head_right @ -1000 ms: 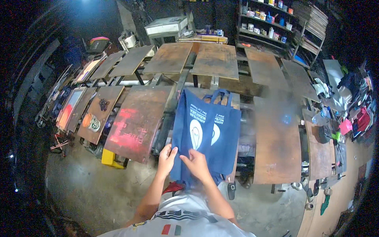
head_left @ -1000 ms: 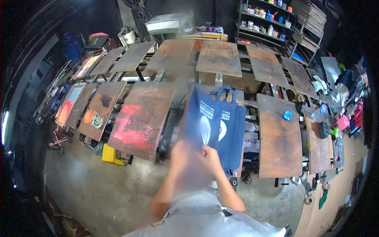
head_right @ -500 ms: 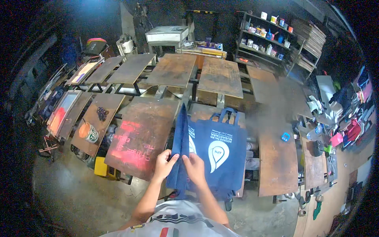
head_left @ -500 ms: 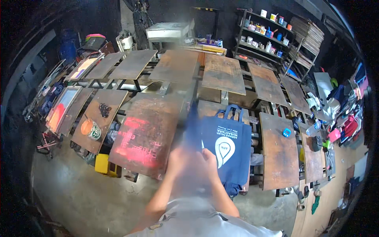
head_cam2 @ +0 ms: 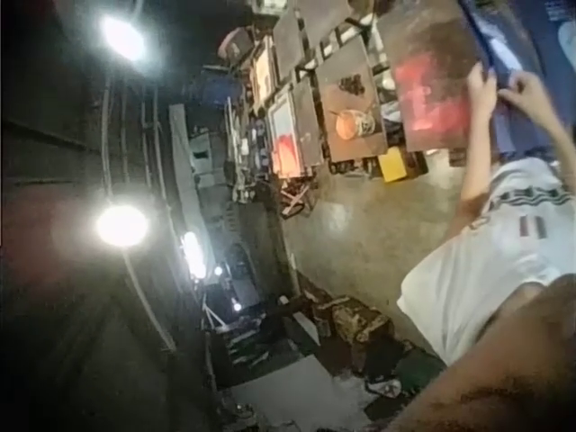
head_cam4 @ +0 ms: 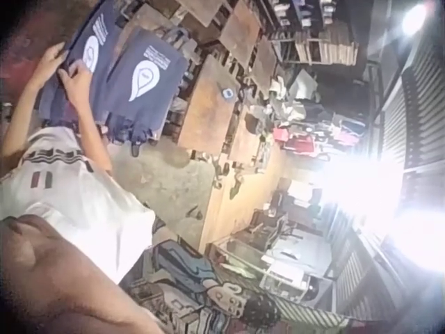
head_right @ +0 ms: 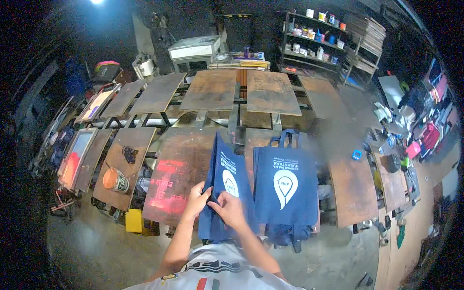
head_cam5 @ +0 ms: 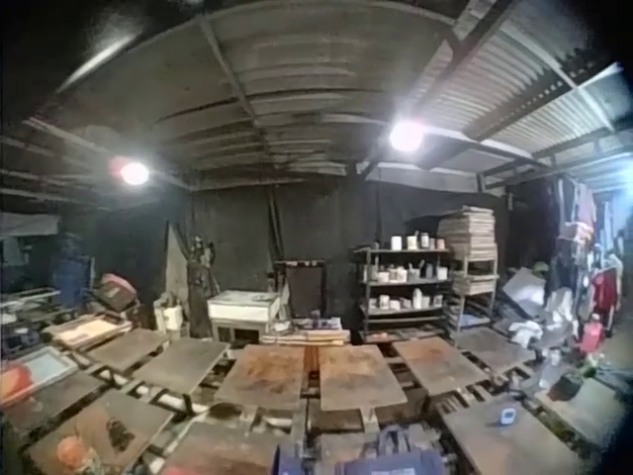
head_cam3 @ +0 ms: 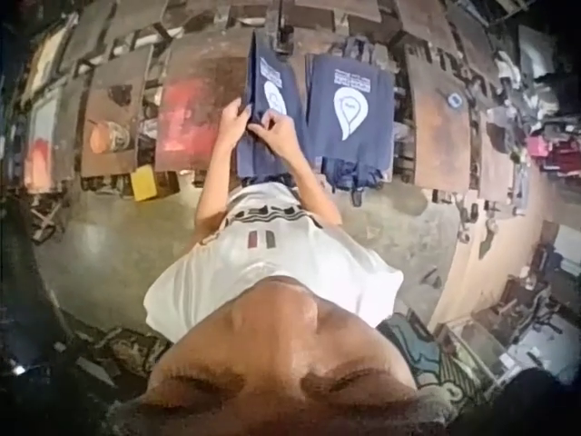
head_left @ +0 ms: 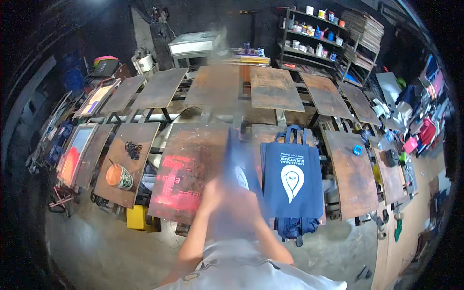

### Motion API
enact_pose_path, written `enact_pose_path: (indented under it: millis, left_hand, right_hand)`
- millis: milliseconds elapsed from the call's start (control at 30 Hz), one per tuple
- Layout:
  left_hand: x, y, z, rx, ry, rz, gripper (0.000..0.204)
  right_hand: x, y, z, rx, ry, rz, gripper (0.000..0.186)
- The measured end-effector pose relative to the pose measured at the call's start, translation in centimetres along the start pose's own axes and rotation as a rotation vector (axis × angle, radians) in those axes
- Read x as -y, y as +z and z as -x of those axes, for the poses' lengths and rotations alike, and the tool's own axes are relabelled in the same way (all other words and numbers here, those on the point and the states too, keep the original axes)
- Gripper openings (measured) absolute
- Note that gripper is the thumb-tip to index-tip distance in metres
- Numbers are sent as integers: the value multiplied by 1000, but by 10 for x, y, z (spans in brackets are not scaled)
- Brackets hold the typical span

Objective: Performing screen printing on tote bags at a workstation.

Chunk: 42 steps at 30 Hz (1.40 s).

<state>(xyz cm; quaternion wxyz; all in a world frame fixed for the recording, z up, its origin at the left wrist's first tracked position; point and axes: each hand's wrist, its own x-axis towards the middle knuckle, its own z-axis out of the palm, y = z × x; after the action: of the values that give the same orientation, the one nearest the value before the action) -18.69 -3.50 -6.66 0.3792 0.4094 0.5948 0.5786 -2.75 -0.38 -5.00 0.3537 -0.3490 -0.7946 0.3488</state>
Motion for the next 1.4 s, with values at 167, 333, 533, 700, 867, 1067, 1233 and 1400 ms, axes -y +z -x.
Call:
enact_pose_path:
  millis: [167,333,533,700,867,1067,1233,1400]
  left_hand:
    - [0,-17,-7,-46,210,-144,6]
    - [-31,-17,-7,-18,272,-222,6]
    - [-51,-17,2,-41,151,-150,11]
    - [-65,-19,7,58,187,-153,15]
    - [-68,-10,14,64,190,-117,12]
    - [-71,8,19,18,285,-234,23]
    - [-77,21,22,0,279,-186,34]
    - [-79,40,24,-42,291,-217,36]
  right_hand:
    - [50,-8,-18,-128,203,-200,33]
    - [61,-6,-30,-298,100,-179,26]
    - [61,1,-19,-297,84,-82,15]
    - [56,4,-9,-237,152,-148,15]
    - [54,-5,-2,-178,219,-151,19]
    - [58,-21,-1,-302,148,-246,23]
    - [35,-30,9,-284,113,-226,28]
    - [22,-42,11,-276,249,-426,29]
